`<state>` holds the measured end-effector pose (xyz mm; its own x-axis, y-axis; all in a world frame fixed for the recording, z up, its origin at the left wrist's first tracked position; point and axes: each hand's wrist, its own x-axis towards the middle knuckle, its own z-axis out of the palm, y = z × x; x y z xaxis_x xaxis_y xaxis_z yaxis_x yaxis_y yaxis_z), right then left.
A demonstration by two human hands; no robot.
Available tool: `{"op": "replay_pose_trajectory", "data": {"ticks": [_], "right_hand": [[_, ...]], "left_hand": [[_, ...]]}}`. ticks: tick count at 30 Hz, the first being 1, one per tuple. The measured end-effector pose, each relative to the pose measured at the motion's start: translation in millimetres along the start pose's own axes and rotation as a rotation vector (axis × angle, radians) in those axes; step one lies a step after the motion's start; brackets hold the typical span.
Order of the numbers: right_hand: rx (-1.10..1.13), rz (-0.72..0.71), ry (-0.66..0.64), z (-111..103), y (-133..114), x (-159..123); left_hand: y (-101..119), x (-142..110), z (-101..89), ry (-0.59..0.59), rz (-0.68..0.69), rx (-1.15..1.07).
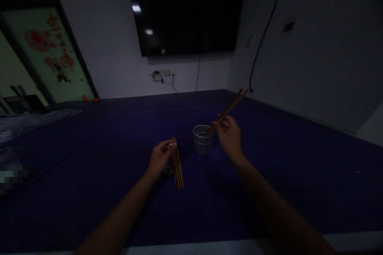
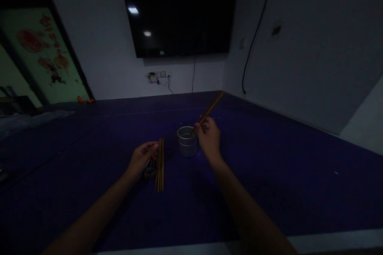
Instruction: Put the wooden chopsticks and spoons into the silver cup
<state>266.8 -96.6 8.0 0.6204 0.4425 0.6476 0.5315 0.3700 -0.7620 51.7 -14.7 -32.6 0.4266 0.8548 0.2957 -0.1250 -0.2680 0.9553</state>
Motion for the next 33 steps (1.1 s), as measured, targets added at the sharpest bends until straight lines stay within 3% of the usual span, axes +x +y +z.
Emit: {"op": "replay_pose_trajectory", "data": {"ticks": [7,14,23,33], "right_hand": [[-0.258,0.003,-0.135,1,12,0],[-0.44,-0.083,-0.093,2,14,-2],[-0.383,-0.049,-0.086,5,22,-1],[-0.239,0.063,-0.04,3,14,-2]], "left_hand": [[3,-2,2.1,0.027,-0.027,0.019],[4,-1,3.1,0.05,-0.033,0.027],[2,-2,1.9,0.039,-0.037,0.024],[0,0,1.3,0.037,-0.051,0.037]]}}
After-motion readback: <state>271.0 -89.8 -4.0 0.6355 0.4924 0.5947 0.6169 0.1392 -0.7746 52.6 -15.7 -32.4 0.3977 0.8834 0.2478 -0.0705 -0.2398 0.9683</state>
